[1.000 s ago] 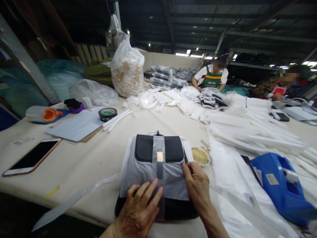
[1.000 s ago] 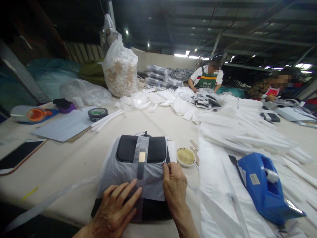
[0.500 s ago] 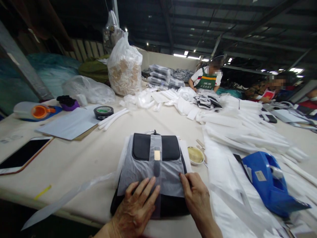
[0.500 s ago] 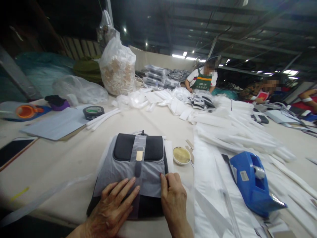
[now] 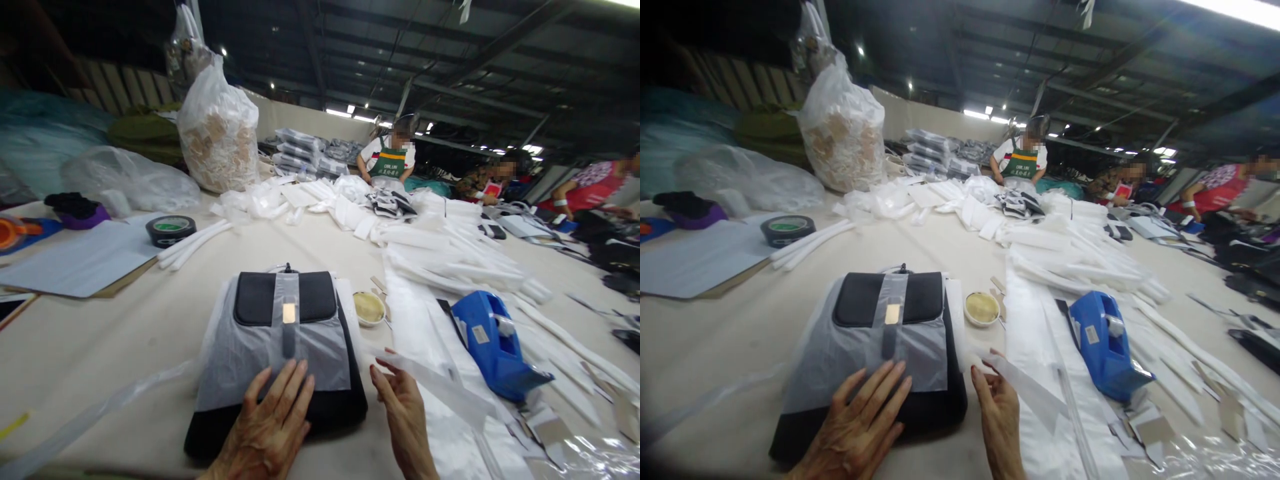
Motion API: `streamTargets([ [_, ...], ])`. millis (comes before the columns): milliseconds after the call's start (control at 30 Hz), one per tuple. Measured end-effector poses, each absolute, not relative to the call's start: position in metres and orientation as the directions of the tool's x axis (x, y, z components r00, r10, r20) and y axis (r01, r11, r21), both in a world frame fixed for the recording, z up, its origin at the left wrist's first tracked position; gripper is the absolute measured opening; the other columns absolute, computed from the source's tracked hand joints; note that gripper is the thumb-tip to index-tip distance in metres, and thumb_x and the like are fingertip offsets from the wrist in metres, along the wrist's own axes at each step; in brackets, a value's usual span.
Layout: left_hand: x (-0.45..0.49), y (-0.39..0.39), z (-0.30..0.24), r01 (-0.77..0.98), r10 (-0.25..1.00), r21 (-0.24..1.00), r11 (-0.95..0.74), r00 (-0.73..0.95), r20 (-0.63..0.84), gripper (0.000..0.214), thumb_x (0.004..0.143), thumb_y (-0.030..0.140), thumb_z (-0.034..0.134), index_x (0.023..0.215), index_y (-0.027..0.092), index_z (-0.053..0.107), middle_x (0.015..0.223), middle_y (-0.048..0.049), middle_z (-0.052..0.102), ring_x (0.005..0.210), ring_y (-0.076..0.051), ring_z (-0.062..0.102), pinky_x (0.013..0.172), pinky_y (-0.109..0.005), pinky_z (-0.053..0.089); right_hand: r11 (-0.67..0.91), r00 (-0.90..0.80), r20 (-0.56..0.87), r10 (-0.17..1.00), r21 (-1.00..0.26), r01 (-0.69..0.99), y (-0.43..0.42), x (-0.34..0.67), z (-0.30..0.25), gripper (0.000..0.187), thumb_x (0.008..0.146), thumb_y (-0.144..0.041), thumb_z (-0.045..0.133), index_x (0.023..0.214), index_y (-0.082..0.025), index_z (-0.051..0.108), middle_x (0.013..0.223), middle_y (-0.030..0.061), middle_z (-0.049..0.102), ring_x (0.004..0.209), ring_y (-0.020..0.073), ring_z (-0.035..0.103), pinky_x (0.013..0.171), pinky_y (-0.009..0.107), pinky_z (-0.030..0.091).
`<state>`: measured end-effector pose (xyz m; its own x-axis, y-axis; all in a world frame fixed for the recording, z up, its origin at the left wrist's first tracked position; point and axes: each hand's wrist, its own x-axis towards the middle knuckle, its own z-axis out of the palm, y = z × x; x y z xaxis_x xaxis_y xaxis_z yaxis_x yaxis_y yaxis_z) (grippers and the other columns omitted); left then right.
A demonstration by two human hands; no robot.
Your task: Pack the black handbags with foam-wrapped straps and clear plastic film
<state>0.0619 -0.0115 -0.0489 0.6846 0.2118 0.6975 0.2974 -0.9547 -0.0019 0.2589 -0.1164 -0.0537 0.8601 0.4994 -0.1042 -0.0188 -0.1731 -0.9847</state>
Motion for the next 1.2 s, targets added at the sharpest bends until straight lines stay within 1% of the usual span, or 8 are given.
streamTargets([
  [133,0.07,-0.011,-0.049,0.282,0.201,-0.015,-0.959,0.718,0.666,0.037,0.088,0.033,0.051,0.118,0.012,0.056,0.126,-0.0118,0.054,0.124,-0.024,0.04,0.111,-0.043,0.011,-0.085,0.827,-0.073,0.558,-0.996,-0.03,-0.099,0.269,-0.045,0.047,0.065,-0.053,0.068,0.094,-0.018,0.061,0.062,-0.0029,0.057,0.06,0.014,0.05,0.057,0.027,0.04],
  [300,0.071,-0.01,-0.051,0.294,0.222,-0.005,-0.956,0.731,0.645,0.036,0.088,0.033,0.05,0.118,0.015,0.056,0.126,-0.0101,0.054,0.123,-0.023,0.042,0.111,-0.042,0.012,-0.045,0.774,-0.073,0.629,-0.997,-0.057,-0.093,0.28,-0.043,0.041,0.059,-0.041,0.077,0.09,-0.019,0.064,0.07,-0.0008,0.064,0.062,0.0147,0.055,0.062,0.028,0.044],
  [433,0.071,-0.01,-0.053,0.29,0.233,0.015,-0.957,0.734,0.638,0.036,0.088,0.033,0.05,0.119,0.014,0.056,0.127,-0.0102,0.054,0.124,-0.023,0.041,0.111,-0.042,0.011,-0.002,0.789,-0.089,0.608,-0.994,-0.11,-0.095,0.286,-0.046,0.031,0.057,-0.039,0.078,0.075,-0.016,0.066,0.065,0.0024,0.066,0.062,0.0162,0.058,0.062,0.029,0.045],
  [600,0.074,-0.008,-0.055,0.27,0.202,0.002,-0.963,0.715,0.669,0.035,0.089,0.032,0.048,0.117,0.014,0.057,0.123,-0.0103,0.057,0.123,-0.021,0.042,0.112,-0.04,0.011,0.067,0.805,-0.064,0.59,-0.99,-0.127,-0.093,0.288,-0.051,0.025,0.061,-0.037,0.077,0.061,-0.016,0.063,0.053,-0.0013,0.06,0.051,0.0108,0.05,0.052,0.024,0.039],
  [733,0.073,-0.009,-0.054,0.276,0.218,0.016,-0.961,0.719,0.66,0.035,0.089,0.031,0.048,0.118,0.013,0.057,0.124,-0.0111,0.056,0.123,-0.022,0.042,0.111,-0.04,0.013,0.135,0.81,-0.083,0.581,-0.971,-0.196,-0.089,0.289,-0.054,0.027,0.056,-0.034,0.08,0.06,-0.016,0.061,0.049,-0.004,0.055,0.048,0.0087,0.046,0.047,0.022,0.036],
  [933,0.071,-0.01,-0.056,0.277,0.214,0.01,-0.961,0.718,0.663,0.035,0.089,0.032,0.048,0.117,0.014,0.057,0.124,-0.0106,0.056,0.122,-0.022,0.043,0.111,-0.04,0.013,0.244,0.81,-0.198,0.553,-0.89,-0.385,-0.08,0.289,-0.058,0.042,0.049,-0.041,0.084,0.053,-0.018,0.049,0.05,-0.0068,0.05,0.044,0.0049,0.043,0.041,0.017,0.035],
  [1100,0.072,-0.008,-0.056,0.276,0.211,0.004,-0.961,0.725,0.656,0.035,0.089,0.032,0.047,0.118,0.014,0.057,0.123,-0.0106,0.057,0.121,-0.022,0.044,0.111,-0.04,0.013,0.253,0.766,-0.273,0.582,-0.834,-0.49,-0.08,0.288,-0.059,0.04,0.047,-0.038,0.085,0.058,-0.018,0.052,0.054,-0.0061,0.052,0.046,0.006,0.048,0.037,0.016,0.039],
  [1200,0.072,-0.008,-0.056,0.283,0.208,-0.006,-0.959,0.722,0.66,0.035,0.089,0.032,0.048,0.117,0.014,0.057,0.123,-0.0105,0.057,0.121,-0.022,0.045,0.111,-0.04,0.014,0.235,0.741,-0.281,0.609,-0.829,-0.507,-0.084,0.289,-0.057,0.035,0.049,-0.031,0.085,0.059,-0.018,0.054,0.059,-0.0039,0.057,0.054,0.0093,0.057,0.044,0.019,0.047],
])
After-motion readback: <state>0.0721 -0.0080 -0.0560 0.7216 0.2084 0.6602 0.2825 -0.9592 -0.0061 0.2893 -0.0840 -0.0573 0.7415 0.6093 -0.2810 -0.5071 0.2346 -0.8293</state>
